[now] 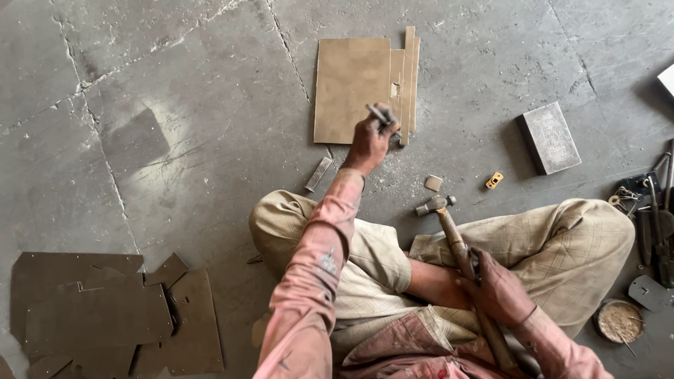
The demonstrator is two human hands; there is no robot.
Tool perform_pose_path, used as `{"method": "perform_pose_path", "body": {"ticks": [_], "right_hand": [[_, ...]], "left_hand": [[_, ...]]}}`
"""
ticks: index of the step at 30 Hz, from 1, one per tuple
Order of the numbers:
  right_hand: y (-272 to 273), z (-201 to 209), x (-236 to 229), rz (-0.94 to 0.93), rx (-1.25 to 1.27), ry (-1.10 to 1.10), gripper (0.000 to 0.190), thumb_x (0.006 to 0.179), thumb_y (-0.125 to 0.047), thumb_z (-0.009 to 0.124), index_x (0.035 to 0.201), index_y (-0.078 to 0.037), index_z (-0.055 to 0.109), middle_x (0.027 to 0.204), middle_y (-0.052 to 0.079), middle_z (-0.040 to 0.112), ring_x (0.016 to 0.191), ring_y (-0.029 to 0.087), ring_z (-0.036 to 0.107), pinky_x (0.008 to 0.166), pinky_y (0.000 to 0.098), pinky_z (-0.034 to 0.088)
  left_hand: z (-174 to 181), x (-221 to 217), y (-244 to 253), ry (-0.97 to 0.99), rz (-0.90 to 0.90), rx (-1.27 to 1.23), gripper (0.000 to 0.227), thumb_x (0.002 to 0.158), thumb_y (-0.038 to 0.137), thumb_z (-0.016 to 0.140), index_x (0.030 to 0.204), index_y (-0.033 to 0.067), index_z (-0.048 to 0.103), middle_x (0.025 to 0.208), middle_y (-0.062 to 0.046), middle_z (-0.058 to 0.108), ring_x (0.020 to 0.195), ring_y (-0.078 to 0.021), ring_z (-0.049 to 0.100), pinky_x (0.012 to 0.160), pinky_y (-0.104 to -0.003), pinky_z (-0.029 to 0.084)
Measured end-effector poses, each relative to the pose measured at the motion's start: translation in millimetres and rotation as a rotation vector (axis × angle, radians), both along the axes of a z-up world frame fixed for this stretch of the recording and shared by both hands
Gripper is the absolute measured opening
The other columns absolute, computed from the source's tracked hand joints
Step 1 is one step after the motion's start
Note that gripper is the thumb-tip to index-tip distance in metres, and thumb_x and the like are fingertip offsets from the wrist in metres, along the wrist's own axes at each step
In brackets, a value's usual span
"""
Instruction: The person sits on the floor and uses a hammer and a punch to create holes in rectangular metal sheets. They repeatedly position the punch on the metal, strike it with the hammer, and then move the sheet to a new position to continue the process.
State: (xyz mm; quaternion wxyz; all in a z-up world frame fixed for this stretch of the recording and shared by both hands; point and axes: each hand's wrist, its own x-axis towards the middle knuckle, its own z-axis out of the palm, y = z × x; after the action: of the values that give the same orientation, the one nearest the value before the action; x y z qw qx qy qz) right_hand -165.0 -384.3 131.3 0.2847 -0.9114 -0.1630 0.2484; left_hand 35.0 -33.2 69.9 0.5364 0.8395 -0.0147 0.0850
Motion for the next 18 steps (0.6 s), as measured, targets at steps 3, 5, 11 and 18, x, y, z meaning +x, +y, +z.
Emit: {"method": "perform_pose_path", "body": {"ticks": [3,5,11,18], "right_hand": [[-2.7,-6.5,1.4,-0.256,0.110,0.345,0.066,0.080,-0.021,0.081,0.135,0.001,0.053,0.107,0.021,0.075,0.092,0.031,0.074,0.081,0.0424,0.061],[-7.4,-13.4,8.0,-0.351,0.413,0.470,0.055,0.080,-0.011,0.079,0.128,0.006,0.058,0.106,0.018,0.076,0.089,0.028,0.072,0.080,0.0402,0.059],[-18.1,-33.8,4.1,-0.832,0.933,1.411,0.029,0.094,-0.022,0.060,0.100,0.006,0.057,0.074,0.010,0.061,0.052,0.016,0.057,0.040,0.0331,0.051],[-5.5,-33.9,-3.6,-0.830,0.792,1.216,0.019,0.096,-0.020,0.060,0.096,-0.003,0.052,0.068,0.006,0.055,0.043,0.014,0.051,0.033,0.0301,0.043]], "left_hand": [[-2.7,12.3,-8.3,-0.134,-0.043,-0.034,0.015,0.098,0.006,0.069,0.107,0.0097,0.058,0.091,-0.008,0.072,0.084,-0.0200,0.074,0.071,-0.034,0.063],[-6.9,15.5,-11.3,-0.132,-0.055,-0.035,0.022,0.093,0.001,0.072,0.108,0.0086,0.057,0.089,-0.009,0.070,0.083,-0.0200,0.073,0.071,-0.036,0.061],[-12.7,12.2,-11.8,-0.073,-0.057,-0.033,0.024,0.093,0.002,0.074,0.109,0.0081,0.057,0.088,-0.013,0.071,0.080,-0.0195,0.071,0.070,-0.039,0.057],[-16.6,14.5,-16.0,-0.051,-0.071,-0.079,0.022,0.096,0.001,0.068,0.114,0.0079,0.057,0.091,-0.013,0.073,0.084,-0.0201,0.076,0.073,-0.034,0.063]]}}
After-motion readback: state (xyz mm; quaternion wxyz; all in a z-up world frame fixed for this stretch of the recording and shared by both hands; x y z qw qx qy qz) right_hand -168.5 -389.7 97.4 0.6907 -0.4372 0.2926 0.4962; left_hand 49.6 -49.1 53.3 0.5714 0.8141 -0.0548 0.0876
